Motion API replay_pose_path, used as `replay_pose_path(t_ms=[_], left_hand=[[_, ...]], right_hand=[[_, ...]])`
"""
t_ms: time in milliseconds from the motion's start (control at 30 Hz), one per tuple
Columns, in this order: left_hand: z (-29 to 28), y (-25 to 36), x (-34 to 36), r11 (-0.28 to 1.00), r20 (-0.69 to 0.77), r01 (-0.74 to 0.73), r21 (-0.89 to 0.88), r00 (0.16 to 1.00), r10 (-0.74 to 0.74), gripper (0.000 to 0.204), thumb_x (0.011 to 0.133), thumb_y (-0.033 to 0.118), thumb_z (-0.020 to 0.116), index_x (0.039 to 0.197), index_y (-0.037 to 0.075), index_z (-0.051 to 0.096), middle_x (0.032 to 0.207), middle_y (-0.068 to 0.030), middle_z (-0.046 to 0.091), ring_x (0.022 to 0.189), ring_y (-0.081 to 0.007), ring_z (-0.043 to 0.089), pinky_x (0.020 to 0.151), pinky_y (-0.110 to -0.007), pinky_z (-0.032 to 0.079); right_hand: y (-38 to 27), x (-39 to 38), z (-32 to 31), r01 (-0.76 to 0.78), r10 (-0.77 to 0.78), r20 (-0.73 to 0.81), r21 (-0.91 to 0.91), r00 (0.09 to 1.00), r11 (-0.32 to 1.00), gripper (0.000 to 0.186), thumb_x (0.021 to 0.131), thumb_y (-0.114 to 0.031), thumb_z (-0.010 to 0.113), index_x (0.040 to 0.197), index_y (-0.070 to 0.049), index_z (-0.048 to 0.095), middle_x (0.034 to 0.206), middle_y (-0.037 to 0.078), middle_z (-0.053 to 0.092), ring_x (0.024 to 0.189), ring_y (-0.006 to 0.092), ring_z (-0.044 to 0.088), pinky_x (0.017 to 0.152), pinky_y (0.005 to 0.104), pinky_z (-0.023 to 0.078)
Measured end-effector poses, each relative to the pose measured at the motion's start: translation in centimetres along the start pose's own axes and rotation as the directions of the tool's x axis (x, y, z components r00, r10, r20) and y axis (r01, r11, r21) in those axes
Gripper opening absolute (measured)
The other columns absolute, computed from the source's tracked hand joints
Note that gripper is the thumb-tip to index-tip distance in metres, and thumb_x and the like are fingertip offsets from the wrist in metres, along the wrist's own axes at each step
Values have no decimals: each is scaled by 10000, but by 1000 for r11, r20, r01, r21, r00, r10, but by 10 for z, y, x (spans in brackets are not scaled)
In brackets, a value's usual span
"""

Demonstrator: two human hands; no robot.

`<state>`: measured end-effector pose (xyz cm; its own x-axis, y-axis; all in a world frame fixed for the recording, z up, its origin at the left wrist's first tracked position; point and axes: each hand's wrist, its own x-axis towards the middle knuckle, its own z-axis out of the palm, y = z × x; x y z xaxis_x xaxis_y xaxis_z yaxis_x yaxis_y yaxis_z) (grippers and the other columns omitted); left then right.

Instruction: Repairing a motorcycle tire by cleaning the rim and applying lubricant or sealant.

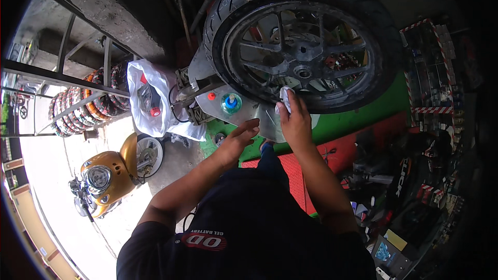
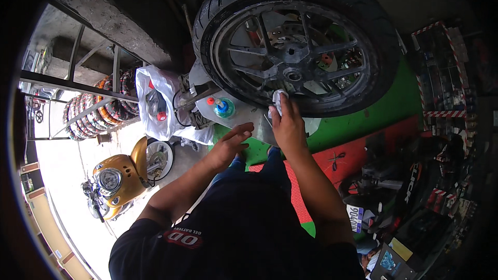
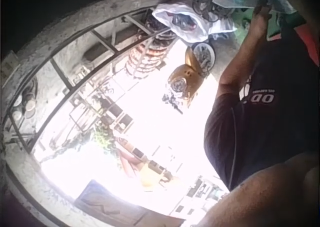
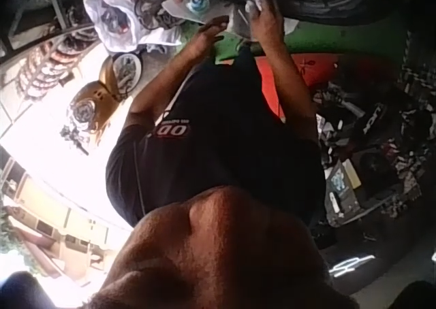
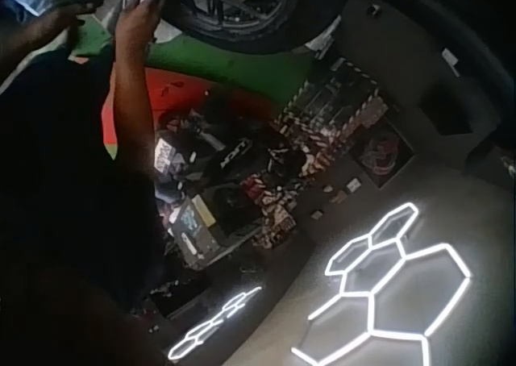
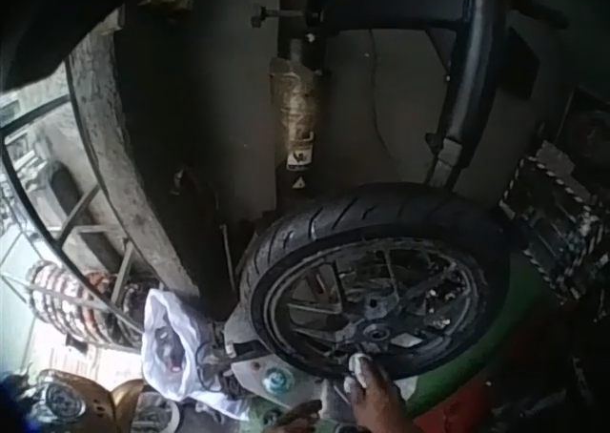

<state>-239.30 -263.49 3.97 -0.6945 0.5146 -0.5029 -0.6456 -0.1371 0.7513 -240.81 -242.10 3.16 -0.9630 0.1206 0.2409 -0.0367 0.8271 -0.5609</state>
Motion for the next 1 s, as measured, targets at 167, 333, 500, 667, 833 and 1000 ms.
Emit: replay_pose_path(t_ms=[167, 333, 500, 667, 833, 1000], left_hand=[[-30, -7, -10, 985, 36, 125, 119, 991, -130, 558, 995, 354, 564, 1447, 30, 510, 1415, -125, 564, 1312, -266, 524, 1103, -427, 391], [-50, -16, -27, 983, -14, 171, 70, 985, -171, 499, 983, 354, 580, 1364, 31, 574, 1314, -106, 633, 1198, -225, 592, 1005, -388, 453], [-64, -17, -37, 980, -112, 196, 43, 975, -190, 457, 985, 340, 578, 1340, 53, 591, 1270, -80, 662, 1151, -196, 619, 970, -341, 452], [-70, -18, -39, 981, -131, 192, 37, 974, -186, 449, 984, 341, 583, 1331, 55, 598, 1246, -76, 673, 1124, -197, 627, 953, -342, 456], [-73, -20, -39, 980, -131, 195, 41, 973, -188, 452, 980, 342, 588, 1330, 56, 595, 1240, -76, 677, 1121, -199, 632, 952, -343, 457], [-70, -23, -30, 976, -117, 212, 49, 972, -205, 453, 985, 349, 591, 1327, 53, 585, 1236, -66, 678, 1119, -188, 638, 964, -348, 450]], right_hand=[[-2, 50, 28, 18, 53, 239, -286, 970, 958, 331, 868, -41, 636, 1182, 57, 600, 1238, 263, 591, 1051, 441, 654, 915, 468, 555], [5, 66, 43, -1, 99, 271, -340, 957, 941, 227, 833, -51, 656, 1049, 13, 631, 1133, 218, 635, 1002, 413, 668, 877, 481, 560], [12, 64, 59, -50, 89, 127, -284, 988, 958, 201, 826, -82, 673, 1015, -20, 648, 1054, 208, 669, 944, 421, 678, 809, 492, 570], [13, 52, 67, 21, -45, -214, -115, 976, 993, 260, 844, 11, 642, 1102, -18, 638, 1046, 201, 672, 927, 425, 679, 798, 498, 556], [22, 35, 33, 219, -218, -357, -38, 909, 975, 390, 854, 55, 640, 1232, -38, 609, 1068, 191, 674, 973, 405, 680, 848, 463, 556], [26, 15, 14, 192, -193, -255, -30, 947, 981, 393, 837, 53, 689, 1212, -49, 634, 1149, 205, 677, 1035, 398, 683, 866, 449, 561]])
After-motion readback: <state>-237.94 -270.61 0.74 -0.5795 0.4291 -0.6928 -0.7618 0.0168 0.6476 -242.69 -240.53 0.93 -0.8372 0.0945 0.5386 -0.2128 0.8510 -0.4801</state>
